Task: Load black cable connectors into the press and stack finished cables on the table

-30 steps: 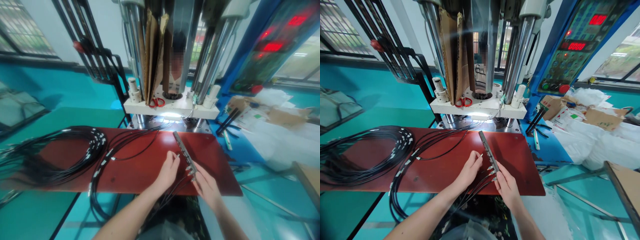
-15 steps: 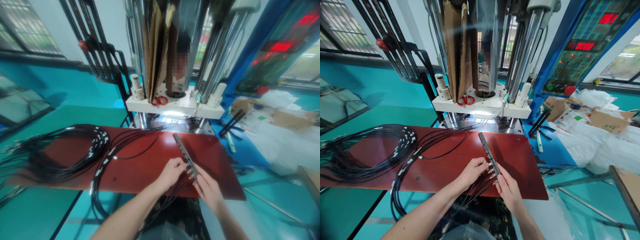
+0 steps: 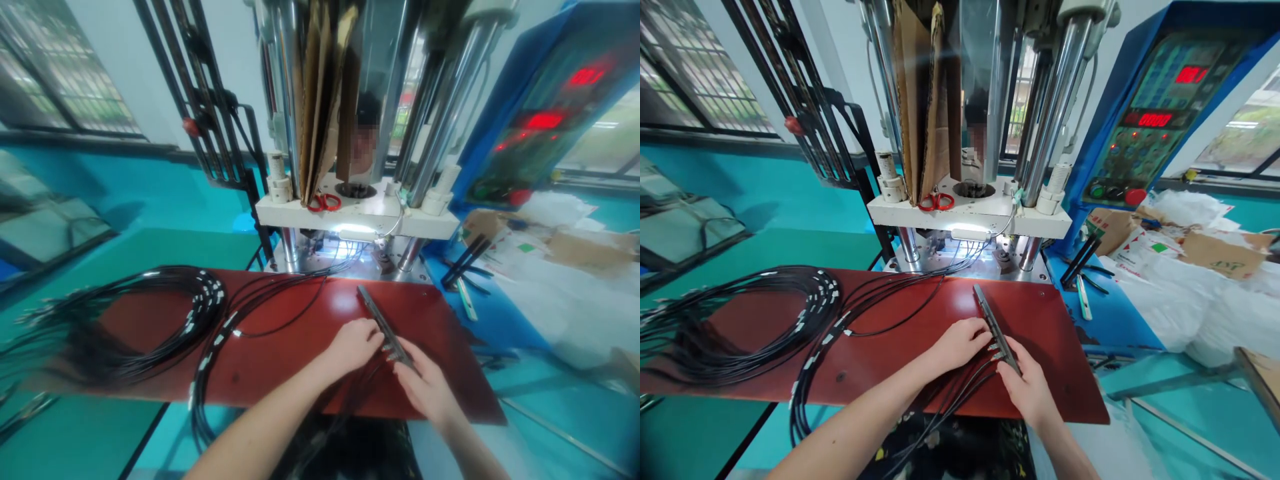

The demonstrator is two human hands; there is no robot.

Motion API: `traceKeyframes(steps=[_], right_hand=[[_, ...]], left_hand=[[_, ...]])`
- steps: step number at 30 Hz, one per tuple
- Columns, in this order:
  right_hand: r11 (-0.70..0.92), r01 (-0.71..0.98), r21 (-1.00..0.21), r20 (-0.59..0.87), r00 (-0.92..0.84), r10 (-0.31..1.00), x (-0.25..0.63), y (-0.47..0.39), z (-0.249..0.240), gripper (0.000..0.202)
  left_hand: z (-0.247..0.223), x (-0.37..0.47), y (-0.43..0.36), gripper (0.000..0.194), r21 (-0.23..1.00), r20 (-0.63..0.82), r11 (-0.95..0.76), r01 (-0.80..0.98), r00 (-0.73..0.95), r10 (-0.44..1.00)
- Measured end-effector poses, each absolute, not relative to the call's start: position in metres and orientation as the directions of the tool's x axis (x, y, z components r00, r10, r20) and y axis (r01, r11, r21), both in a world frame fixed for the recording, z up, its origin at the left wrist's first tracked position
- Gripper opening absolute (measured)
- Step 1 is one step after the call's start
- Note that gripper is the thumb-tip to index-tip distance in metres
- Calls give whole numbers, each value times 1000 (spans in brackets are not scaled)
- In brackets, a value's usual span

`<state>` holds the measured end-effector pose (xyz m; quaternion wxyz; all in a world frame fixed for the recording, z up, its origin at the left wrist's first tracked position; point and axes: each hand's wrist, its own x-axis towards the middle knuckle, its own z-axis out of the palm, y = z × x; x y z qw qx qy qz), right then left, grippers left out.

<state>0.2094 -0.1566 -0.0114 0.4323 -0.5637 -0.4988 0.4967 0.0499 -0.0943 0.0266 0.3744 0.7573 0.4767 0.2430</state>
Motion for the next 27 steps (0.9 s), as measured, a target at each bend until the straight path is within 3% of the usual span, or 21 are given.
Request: traceKeyframes(steps=[2, 4, 6, 8, 11, 14, 19, 22, 25, 27], right_hand=[[-143, 214, -966, -145, 4, 989, 215, -151, -9, 50], [-103, 421, -901, -134, -45, 990, 223, -148, -2, 40], [-8, 699, -715, -121, -111, 986, 229, -145, 8, 29], [94, 896, -434, -135, -168, 977, 231, -142, 16, 27], [215, 968, -132, -193, -237, 952, 227, -139, 26, 33], [298, 953, -43, -243, -300, 923, 222, -135, 34, 35], [381, 917, -120, -222, -399, 890, 220, -104, 62, 20], [386, 837, -387, -33, -431, 902, 207, -48, 79, 21], [347, 549, -760, 223, -282, 933, 178, 28, 83, 14], [324, 477, -817, 243, -226, 944, 157, 76, 80, 24]], left_hand=[[36, 43, -84, 17, 644, 90, -365, 673, 407, 909], [43, 32, -69, 19, 491, 172, -381, 783, 342, 924], [44, 17, -52, 22, 353, 260, -322, 878, 239, 936], [38, 1, -33, 26, 254, 337, -215, 943, 122, 933], [22, -15, -10, 33, 171, 405, -92, 981, 15, 914], [5, -19, 3, 31, 125, 410, -74, 989, 16, 912], [-6, -10, 8, 19, 133, 404, -104, 986, 42, 914], [-5, -9, 8, 16, 155, 397, -124, 980, 53, 916], [-4, -10, 9, 16, 182, 374, -129, 975, 52, 926], [-3, -11, 9, 18, 206, 362, -132, 970, 50, 931]])
